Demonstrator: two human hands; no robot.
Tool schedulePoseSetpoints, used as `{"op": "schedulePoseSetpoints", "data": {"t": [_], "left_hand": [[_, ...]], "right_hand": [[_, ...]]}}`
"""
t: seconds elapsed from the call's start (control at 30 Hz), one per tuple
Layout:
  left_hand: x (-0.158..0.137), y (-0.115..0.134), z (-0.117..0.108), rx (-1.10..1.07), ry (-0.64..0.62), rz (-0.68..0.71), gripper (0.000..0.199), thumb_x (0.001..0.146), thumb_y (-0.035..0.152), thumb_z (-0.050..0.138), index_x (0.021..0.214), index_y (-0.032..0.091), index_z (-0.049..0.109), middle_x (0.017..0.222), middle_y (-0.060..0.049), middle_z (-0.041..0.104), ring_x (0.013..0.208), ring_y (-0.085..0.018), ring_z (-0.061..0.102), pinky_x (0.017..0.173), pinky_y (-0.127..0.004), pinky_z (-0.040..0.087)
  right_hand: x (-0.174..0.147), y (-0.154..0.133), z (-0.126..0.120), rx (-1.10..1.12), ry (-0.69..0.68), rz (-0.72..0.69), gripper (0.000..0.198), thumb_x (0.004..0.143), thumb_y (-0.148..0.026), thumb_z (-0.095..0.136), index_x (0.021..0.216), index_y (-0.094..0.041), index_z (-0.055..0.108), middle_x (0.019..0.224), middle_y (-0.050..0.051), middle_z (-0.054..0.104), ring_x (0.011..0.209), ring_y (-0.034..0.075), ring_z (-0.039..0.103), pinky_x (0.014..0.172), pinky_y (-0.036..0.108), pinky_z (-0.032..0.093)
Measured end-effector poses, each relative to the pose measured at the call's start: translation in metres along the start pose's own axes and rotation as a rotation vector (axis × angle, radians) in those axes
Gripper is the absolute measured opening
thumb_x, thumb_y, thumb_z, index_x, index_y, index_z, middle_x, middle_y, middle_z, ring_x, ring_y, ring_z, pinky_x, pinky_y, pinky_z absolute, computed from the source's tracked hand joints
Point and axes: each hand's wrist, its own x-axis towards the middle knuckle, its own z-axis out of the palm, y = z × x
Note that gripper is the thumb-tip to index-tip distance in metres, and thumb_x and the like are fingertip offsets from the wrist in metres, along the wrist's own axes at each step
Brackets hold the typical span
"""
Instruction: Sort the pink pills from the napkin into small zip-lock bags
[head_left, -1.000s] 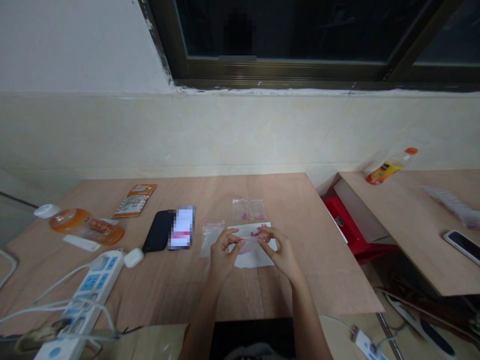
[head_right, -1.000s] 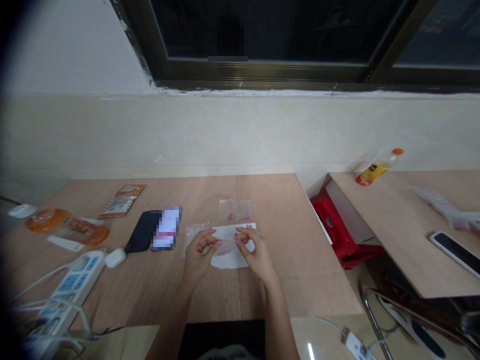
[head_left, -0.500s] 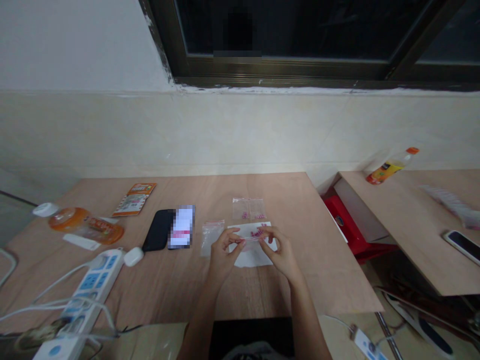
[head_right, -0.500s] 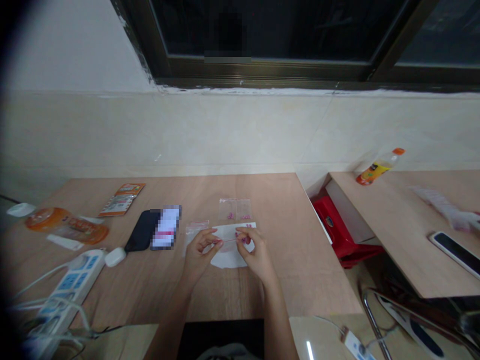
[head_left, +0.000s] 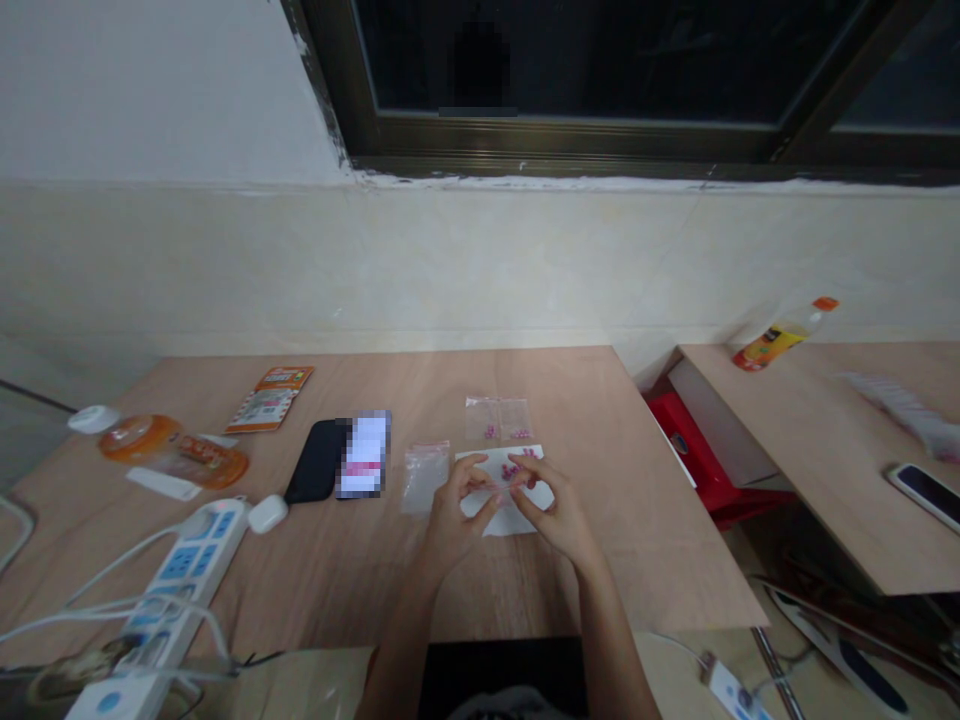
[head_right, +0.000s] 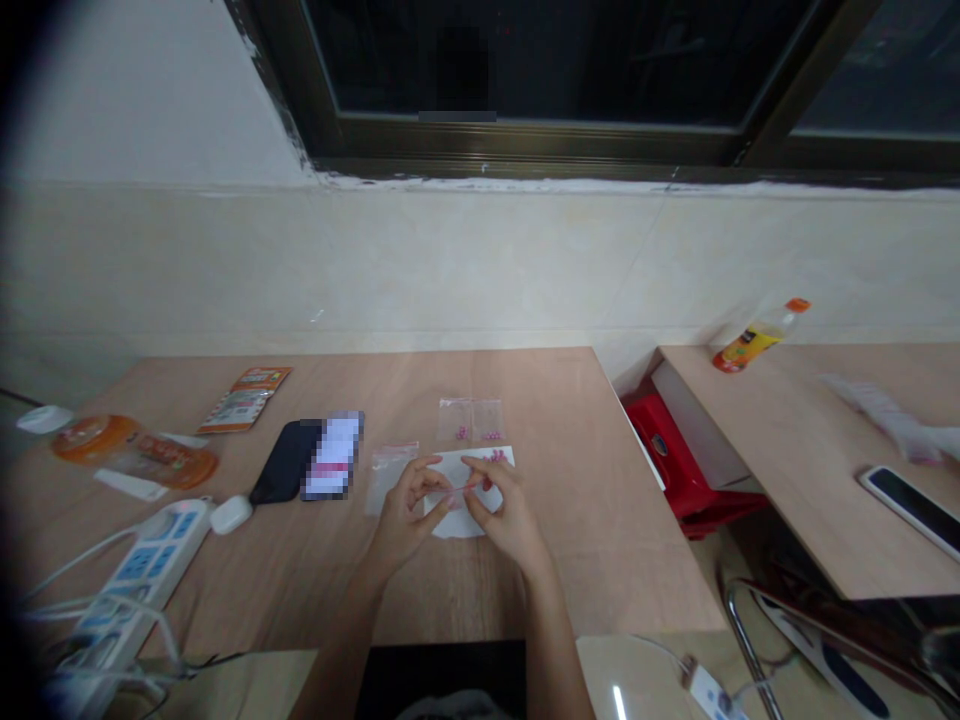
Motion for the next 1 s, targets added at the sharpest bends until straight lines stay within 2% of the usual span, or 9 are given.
{"op": "schedulePoseSetpoints", "data": {"t": [0.2, 0.37, 0.47, 0.57, 0.63, 0.77, 0.87, 0.93, 1.0], "left_hand": [[-0.001, 0.002, 0.004, 0.020, 0.027, -0.021, 0.029, 0.081, 0.026, 0.065, 0.108, 0.022, 0.056, 0.074, 0.002, 0.069, 0.075, -0.014, 0.069, 0.078, -0.030, 0.056], [-0.001, 0.004, 0.003, 0.093, 0.062, -0.013, 0.014, 0.079, 0.027, 0.066, 0.090, 0.021, 0.059, 0.068, 0.004, 0.068, 0.071, -0.014, 0.070, 0.075, -0.027, 0.056], [0.001, 0.007, 0.001, 0.082, 0.049, -0.033, 0.020, 0.079, 0.028, 0.066, 0.098, 0.022, 0.060, 0.072, 0.003, 0.072, 0.072, -0.015, 0.071, 0.076, -0.028, 0.057], [0.003, 0.007, -0.002, 0.065, 0.040, -0.044, 0.027, 0.083, 0.029, 0.062, 0.109, 0.023, 0.061, 0.088, -0.001, 0.077, 0.084, -0.017, 0.073, 0.082, -0.029, 0.057], [0.003, 0.005, -0.003, 0.066, 0.044, -0.047, 0.026, 0.084, 0.030, 0.060, 0.110, 0.023, 0.062, 0.092, -0.003, 0.077, 0.089, -0.018, 0.073, 0.083, -0.030, 0.057], [0.004, -0.004, -0.001, 0.084, 0.085, -0.024, 0.021, 0.084, 0.030, 0.060, 0.104, 0.023, 0.064, 0.086, -0.001, 0.077, 0.084, -0.018, 0.074, 0.080, -0.029, 0.058], [0.011, -0.008, -0.002, 0.123, 0.112, 0.009, 0.020, 0.084, 0.030, 0.060, 0.103, 0.023, 0.063, 0.086, 0.000, 0.076, 0.083, -0.017, 0.073, 0.081, -0.029, 0.058], [0.021, -0.009, -0.005, 0.133, 0.145, 0.018, 0.023, 0.084, 0.031, 0.060, 0.106, 0.023, 0.061, 0.087, -0.001, 0.075, 0.083, -0.017, 0.072, 0.080, -0.029, 0.058], [0.037, -0.011, -0.012, 0.108, 0.185, 0.010, 0.028, 0.085, 0.032, 0.058, 0.112, 0.021, 0.057, 0.088, -0.003, 0.073, 0.082, -0.016, 0.072, 0.075, -0.027, 0.058]], "right_hand": [[-0.001, 0.000, 0.004, -0.014, -0.019, -0.004, 0.028, 0.085, -0.023, 0.062, 0.113, -0.025, 0.067, 0.092, 0.003, 0.069, 0.081, 0.018, 0.058, 0.081, 0.035, 0.048], [-0.001, -0.001, 0.006, 0.009, 0.018, -0.001, 0.027, 0.084, -0.025, 0.065, 0.111, -0.024, 0.067, 0.089, 0.004, 0.071, 0.080, 0.019, 0.058, 0.079, 0.036, 0.048], [0.001, -0.001, 0.005, 0.011, 0.075, -0.001, 0.024, 0.082, -0.026, 0.068, 0.106, -0.024, 0.070, 0.085, 0.004, 0.071, 0.074, 0.018, 0.057, 0.075, 0.034, 0.048], [0.004, 0.000, 0.001, 0.025, 0.132, 0.019, 0.023, 0.082, -0.028, 0.069, 0.104, -0.023, 0.071, 0.080, 0.004, 0.072, 0.069, 0.018, 0.057, 0.070, 0.033, 0.049], [0.004, 0.002, -0.001, 0.034, 0.148, 0.028, 0.023, 0.082, -0.029, 0.070, 0.104, -0.023, 0.071, 0.079, 0.004, 0.072, 0.069, 0.018, 0.059, 0.069, 0.033, 0.049], [0.002, 0.008, 0.001, 0.071, 0.175, 0.038, 0.026, 0.080, -0.031, 0.072, 0.104, -0.023, 0.071, 0.080, 0.004, 0.073, 0.073, 0.019, 0.064, 0.077, 0.036, 0.050], [0.002, 0.017, 0.004, 0.135, 0.207, 0.066, 0.037, 0.080, -0.033, 0.071, 0.115, -0.022, 0.067, 0.082, 0.004, 0.073, 0.076, 0.019, 0.066, 0.083, 0.037, 0.050], [0.001, 0.028, 0.006, 0.160, 0.239, 0.096, 0.046, 0.081, -0.035, 0.070, 0.123, -0.020, 0.061, 0.086, 0.004, 0.072, 0.076, 0.018, 0.065, 0.080, 0.035, 0.050], [-0.001, 0.044, 0.006, 0.155, 0.295, 0.137, 0.047, 0.081, -0.039, 0.068, 0.123, -0.018, 0.060, 0.087, 0.005, 0.071, 0.073, 0.017, 0.063, 0.074, 0.032, 0.049]]}}
